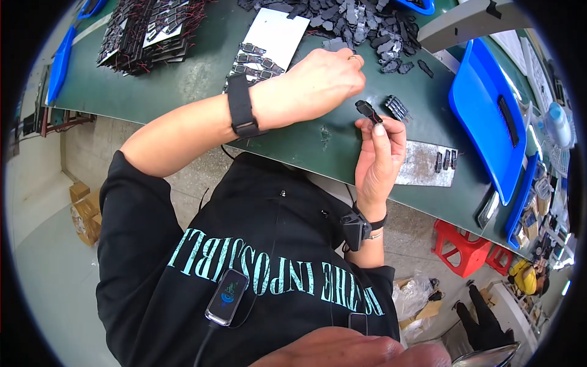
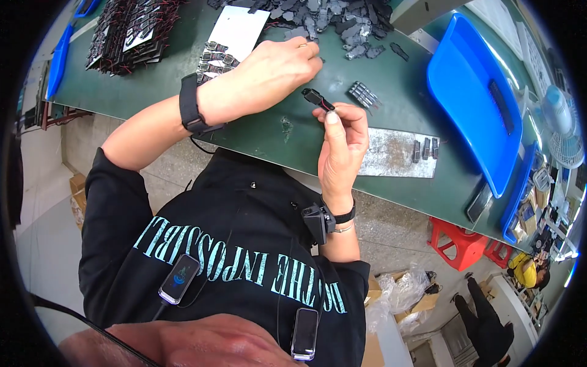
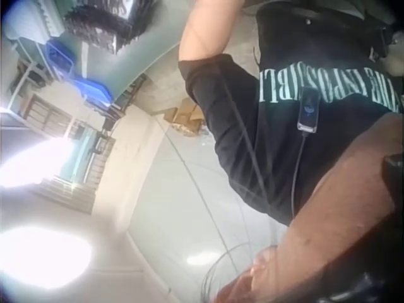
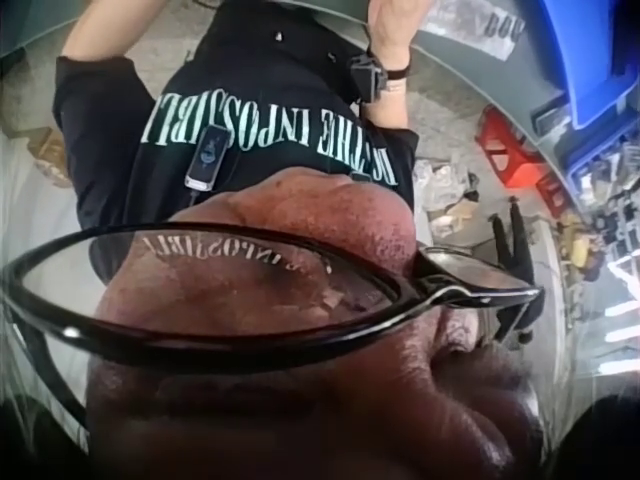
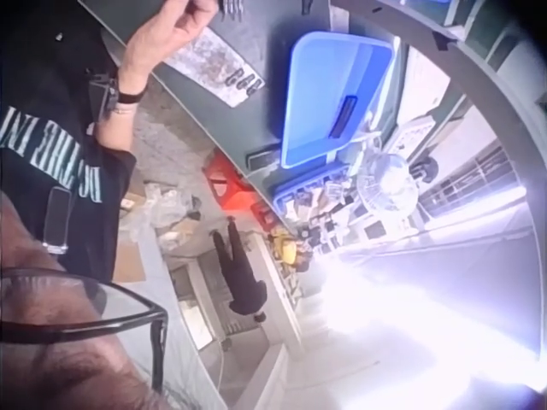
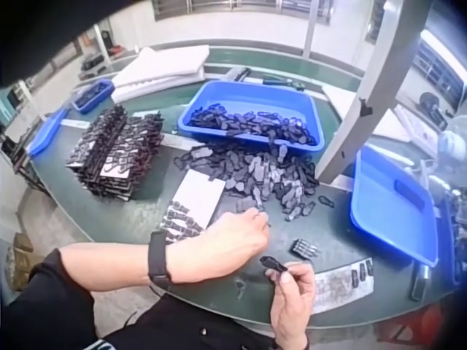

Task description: Inspecting and manipulating small black electronic components at a factory workstation.

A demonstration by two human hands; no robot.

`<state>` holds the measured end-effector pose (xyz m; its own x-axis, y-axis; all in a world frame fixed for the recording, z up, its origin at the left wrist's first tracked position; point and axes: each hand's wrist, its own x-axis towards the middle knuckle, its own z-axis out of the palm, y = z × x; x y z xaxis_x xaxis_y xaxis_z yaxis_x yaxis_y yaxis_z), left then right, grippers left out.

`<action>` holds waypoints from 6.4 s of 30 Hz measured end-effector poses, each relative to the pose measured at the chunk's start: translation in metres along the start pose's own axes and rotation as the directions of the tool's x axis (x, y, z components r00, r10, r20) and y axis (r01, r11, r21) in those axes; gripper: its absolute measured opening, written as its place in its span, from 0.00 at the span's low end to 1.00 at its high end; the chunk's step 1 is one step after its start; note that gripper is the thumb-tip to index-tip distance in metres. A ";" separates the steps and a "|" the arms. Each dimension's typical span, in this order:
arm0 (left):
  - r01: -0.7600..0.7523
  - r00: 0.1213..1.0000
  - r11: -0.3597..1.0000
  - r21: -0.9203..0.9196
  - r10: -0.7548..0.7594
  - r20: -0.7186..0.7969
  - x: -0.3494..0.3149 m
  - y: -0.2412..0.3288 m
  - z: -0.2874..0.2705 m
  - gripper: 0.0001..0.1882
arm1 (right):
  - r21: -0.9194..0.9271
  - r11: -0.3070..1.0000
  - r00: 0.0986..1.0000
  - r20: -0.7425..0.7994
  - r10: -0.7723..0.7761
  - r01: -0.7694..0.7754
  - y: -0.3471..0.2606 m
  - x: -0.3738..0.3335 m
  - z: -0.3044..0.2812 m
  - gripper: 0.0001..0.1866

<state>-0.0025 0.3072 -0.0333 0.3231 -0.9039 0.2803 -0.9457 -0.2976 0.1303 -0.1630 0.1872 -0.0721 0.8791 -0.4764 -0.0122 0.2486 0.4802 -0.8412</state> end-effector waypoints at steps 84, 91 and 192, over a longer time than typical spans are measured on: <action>0.130 0.900 0.927 -0.352 -0.260 -0.349 -0.064 0.053 -0.024 0.13 | -0.243 0.970 0.972 0.232 0.043 0.015 0.004 -0.010 0.021 0.07; 0.359 0.869 0.469 -0.807 -0.483 0.106 -0.080 0.041 -0.039 0.10 | -0.290 0.942 0.944 0.323 -0.066 0.165 0.008 -0.007 0.019 0.07; 0.413 0.906 0.532 -0.739 -0.318 0.278 -0.066 0.034 -0.035 0.12 | -0.799 0.339 0.855 0.382 -0.351 0.496 0.000 0.004 0.023 0.10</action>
<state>-0.0551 0.3674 -0.0141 0.5841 -0.8101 -0.0515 -0.3445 -0.3048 0.8879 -0.1502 0.2025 -0.0596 0.8199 -0.2942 0.4911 0.1957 -0.6621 -0.7234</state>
